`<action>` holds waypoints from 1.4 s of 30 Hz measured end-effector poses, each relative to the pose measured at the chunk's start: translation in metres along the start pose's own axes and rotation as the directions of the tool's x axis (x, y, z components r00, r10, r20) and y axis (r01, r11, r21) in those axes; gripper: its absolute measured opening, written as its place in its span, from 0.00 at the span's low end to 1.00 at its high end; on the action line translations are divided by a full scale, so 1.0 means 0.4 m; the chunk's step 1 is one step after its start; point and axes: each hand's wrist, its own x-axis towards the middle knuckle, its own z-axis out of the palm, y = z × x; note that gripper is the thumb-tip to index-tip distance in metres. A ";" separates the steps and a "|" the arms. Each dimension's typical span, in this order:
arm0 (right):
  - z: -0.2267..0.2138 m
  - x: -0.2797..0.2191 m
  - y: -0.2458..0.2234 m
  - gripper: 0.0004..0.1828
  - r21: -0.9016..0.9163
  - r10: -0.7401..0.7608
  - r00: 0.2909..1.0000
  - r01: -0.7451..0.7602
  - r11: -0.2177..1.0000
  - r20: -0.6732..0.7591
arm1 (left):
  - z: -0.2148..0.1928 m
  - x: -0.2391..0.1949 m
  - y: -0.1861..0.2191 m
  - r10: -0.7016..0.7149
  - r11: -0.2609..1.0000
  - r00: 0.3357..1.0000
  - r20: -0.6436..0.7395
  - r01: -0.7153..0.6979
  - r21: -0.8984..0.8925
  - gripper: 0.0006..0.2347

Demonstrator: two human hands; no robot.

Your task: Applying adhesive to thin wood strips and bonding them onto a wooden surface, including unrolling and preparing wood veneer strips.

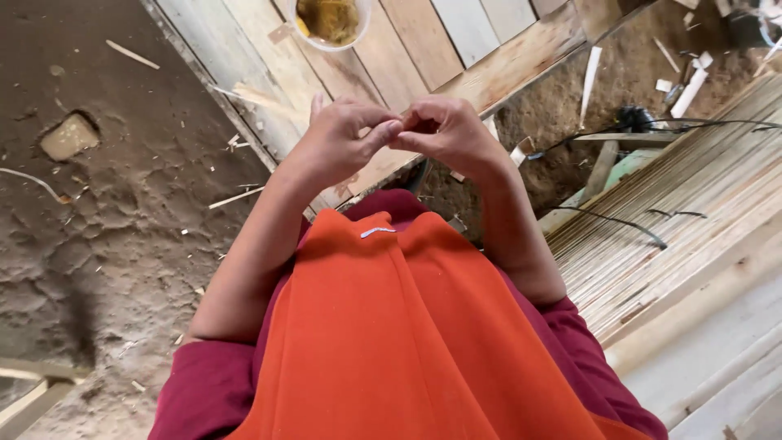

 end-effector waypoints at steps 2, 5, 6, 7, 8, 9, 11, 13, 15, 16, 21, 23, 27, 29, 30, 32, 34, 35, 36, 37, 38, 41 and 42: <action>-0.004 0.016 -0.023 0.08 -0.043 0.005 0.999 -0.003 0.999 0.042 | -0.009 0.014 -0.022 -0.093 0.995 0.993 0.068 0.096 -0.034 0.06; -0.033 0.044 -0.063 0.03 -0.029 0.168 0.973 -0.165 0.986 0.160 | -0.026 0.025 -0.075 -0.110 0.994 0.991 0.078 0.111 0.000 0.06; -0.038 0.047 -0.041 0.03 -0.024 0.169 0.972 -0.167 0.986 0.163 | -0.044 0.017 -0.095 -0.116 0.993 0.990 0.080 0.116 0.002 0.06; -0.045 0.049 -0.019 0.04 -0.044 0.187 0.963 -0.181 0.982 0.196 | -0.060 0.011 -0.113 -0.149 0.985 0.987 0.062 0.143 0.097 0.05; -0.058 0.052 0.003 0.04 -0.069 0.204 0.954 -0.193 0.979 0.221 | -0.077 0.014 -0.129 -0.171 0.968 0.984 0.042 0.160 0.193 0.04; -0.062 0.066 0.023 0.04 -0.068 0.203 0.955 -0.193 0.979 0.215 | -0.120 0.003 -0.118 -0.168 0.968 0.985 0.045 0.156 0.196 0.04; -0.080 0.070 0.067 0.05 -0.162 0.326 0.906 -0.292 0.943 0.271 | -0.178 -0.025 -0.094 -0.250 0.942 0.966 0.068 0.226 0.250 0.06; -0.088 0.062 0.112 0.05 -0.161 0.352 0.896 -0.318 0.934 0.271 | -0.158 -0.029 -0.159 -0.326 0.912 0.944 0.051 0.300 0.280 0.06; -0.105 0.099 0.138 0.05 -0.157 0.348 0.893 -0.315 0.936 0.285 | -0.144 -0.015 -0.226 -0.406 0.866 0.914 0.003 0.384 0.319 0.06; -0.113 0.107 0.141 0.06 -0.194 0.362 0.888 -0.317 0.929 0.285 | -0.118 -0.012 -0.261 -0.469 0.820 0.883 -0.018 0.444 0.361 0.07; -0.184 0.123 0.202 0.04 -0.281 0.331 0.877 -0.239 0.930 0.349 | -0.070 0.010 -0.270 -0.624 0.728 0.770 -0.128 0.634 0.261 0.11; -0.245 0.153 0.260 0.06 -0.324 0.231 0.896 -0.105 0.940 0.380 | -0.039 0.029 -0.345 -0.176 0.617 0.741 -0.648 0.596 0.514 0.12; -0.315 0.164 0.237 0.07 -0.374 0.243 0.866 -0.070 0.925 0.436 | 0.088 0.213 -0.111 0.104 0.934 0.864 -0.493 0.086 0.348 0.14; -0.340 0.182 0.267 0.06 -0.377 0.168 0.869 0.024 0.926 0.466 | 0.159 0.293 0.010 -0.095 0.989 0.990 -0.101 0.106 0.105 0.20; -0.357 0.184 0.262 0.06 -0.382 0.169 0.870 0.024 0.924 0.464 | 0.189 0.324 -0.012 -0.090 0.989 0.991 -0.102 0.101 0.104 0.20; -0.381 0.187 0.252 0.04 -0.424 0.221 0.858 -0.004 0.906 0.464 | 0.247 0.377 -0.060 -0.267 0.948 0.962 -0.050 0.272 0.166 0.13; -0.407 0.193 0.255 0.05 -0.407 0.223 0.853 -0.014 0.913 0.471 | 0.246 0.395 -0.046 -0.316 0.943 0.948 -0.039 0.318 0.102 0.10; -0.417 0.194 0.256 0.05 -0.387 0.221 0.851 -0.023 0.922 0.475 | 0.247 0.399 -0.039 -0.362 0.931 0.932 -0.024 0.363 0.043 0.08; -0.434 0.192 0.253 0.05 -0.389 0.222 0.848 -0.020 0.921 0.482 | 0.251 0.408 -0.040 -0.365 0.930 0.931 -0.029 0.366 0.037 0.08; -0.449 0.191 0.249 0.06 -0.361 0.234 0.842 -0.051 0.931 0.486 | 0.254 0.416 -0.040 -0.356 0.933 0.933 -0.047 0.358 0.045 0.07; -0.463 0.188 0.245 0.07 -0.330 0.247 0.836 -0.084 0.940 0.490 | 0.256 0.422 -0.040 -0.347 0.935 0.936 -0.062 0.351 0.055 0.06; -0.530 0.193 0.317 0.06 -0.335 0.299 0.838 -0.149 0.930 0.456 | 0.264 0.416 -0.114 -0.322 0.927 0.943 -0.085 0.332 0.176 0.04; -0.556 0.196 0.315 0.06 -0.337 0.300 0.835 -0.148 0.930 0.461 | 0.257 0.410 -0.111 -0.325 0.926 0.942 -0.087 0.336 0.172 0.04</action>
